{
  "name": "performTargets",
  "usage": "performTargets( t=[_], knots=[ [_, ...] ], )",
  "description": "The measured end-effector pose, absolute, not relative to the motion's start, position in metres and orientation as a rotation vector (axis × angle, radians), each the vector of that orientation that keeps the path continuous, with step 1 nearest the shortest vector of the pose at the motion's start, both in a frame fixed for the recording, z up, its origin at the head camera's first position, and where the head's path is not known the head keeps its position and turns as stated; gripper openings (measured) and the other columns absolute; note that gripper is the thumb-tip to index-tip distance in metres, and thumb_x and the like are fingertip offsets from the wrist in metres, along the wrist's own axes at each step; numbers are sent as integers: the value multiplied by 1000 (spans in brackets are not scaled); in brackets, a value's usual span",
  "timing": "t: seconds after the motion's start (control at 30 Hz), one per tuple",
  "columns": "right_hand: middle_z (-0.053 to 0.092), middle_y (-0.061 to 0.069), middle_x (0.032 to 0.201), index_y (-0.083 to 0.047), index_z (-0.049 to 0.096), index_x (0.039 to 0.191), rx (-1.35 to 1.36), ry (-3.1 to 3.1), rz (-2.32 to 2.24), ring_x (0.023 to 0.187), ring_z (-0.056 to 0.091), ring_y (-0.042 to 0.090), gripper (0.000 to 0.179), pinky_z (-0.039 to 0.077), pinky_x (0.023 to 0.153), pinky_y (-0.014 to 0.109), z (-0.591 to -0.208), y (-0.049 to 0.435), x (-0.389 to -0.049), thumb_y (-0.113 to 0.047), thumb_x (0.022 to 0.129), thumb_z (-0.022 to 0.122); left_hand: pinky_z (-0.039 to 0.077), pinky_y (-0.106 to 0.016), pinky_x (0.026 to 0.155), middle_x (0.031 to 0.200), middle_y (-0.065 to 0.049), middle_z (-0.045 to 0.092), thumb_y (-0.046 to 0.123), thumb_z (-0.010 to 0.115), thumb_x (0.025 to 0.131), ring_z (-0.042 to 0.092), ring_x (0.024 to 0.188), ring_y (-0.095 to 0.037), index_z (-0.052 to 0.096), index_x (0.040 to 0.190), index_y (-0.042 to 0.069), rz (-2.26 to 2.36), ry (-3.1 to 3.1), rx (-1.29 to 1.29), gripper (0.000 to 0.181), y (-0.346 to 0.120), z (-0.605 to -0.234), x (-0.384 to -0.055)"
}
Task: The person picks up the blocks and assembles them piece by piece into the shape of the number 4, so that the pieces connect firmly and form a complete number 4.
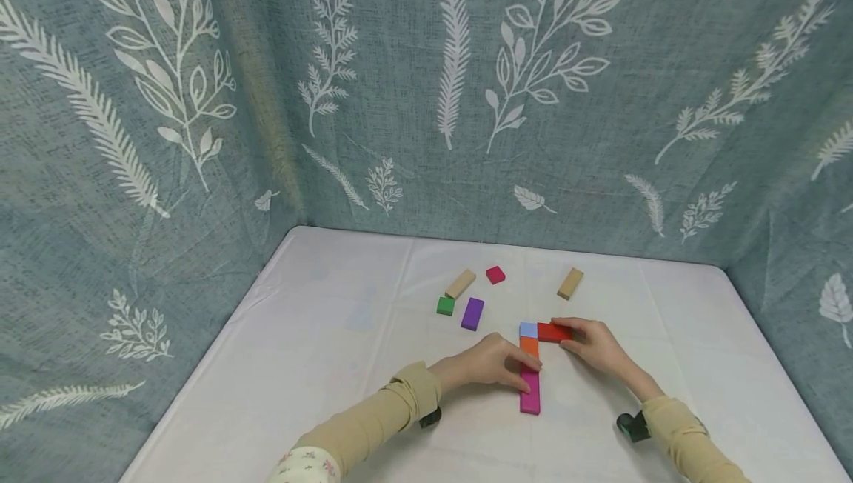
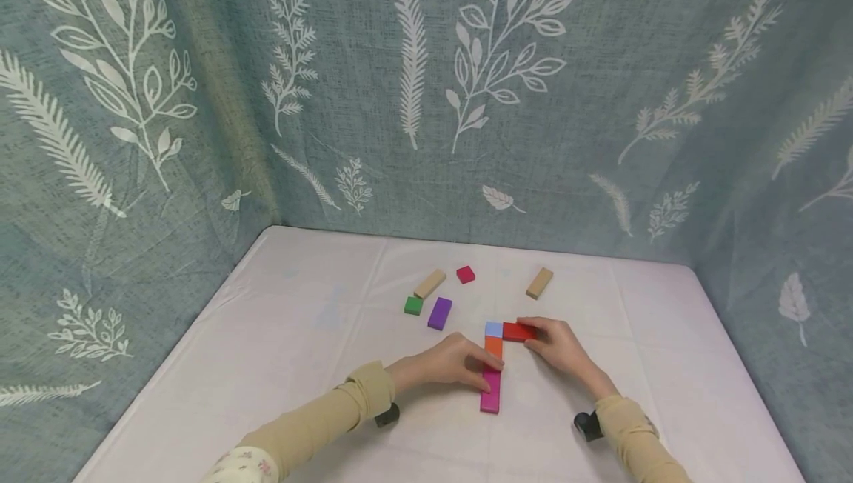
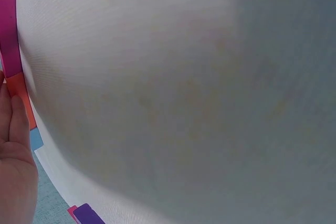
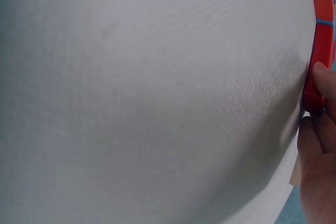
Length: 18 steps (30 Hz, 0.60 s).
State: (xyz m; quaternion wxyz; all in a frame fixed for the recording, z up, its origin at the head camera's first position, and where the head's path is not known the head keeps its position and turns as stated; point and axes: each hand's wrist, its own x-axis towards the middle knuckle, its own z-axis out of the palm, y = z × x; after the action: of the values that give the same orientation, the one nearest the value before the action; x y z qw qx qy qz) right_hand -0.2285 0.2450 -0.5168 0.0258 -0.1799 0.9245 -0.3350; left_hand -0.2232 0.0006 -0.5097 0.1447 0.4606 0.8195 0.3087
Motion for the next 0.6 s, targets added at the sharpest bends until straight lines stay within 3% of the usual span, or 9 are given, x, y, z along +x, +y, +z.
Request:
performTargets(
  t=[0.6],
  knots=[
    [61,23,124,2,59,124,-562,2843,-1030,116,56,41,42,47,95,50,-515,246,-226,0,83,68,43,-8,89,117,7,69,23,75,81,60,104,3,69,116,16,890,2352,1325,37,0,-511,-223]
  ],
)
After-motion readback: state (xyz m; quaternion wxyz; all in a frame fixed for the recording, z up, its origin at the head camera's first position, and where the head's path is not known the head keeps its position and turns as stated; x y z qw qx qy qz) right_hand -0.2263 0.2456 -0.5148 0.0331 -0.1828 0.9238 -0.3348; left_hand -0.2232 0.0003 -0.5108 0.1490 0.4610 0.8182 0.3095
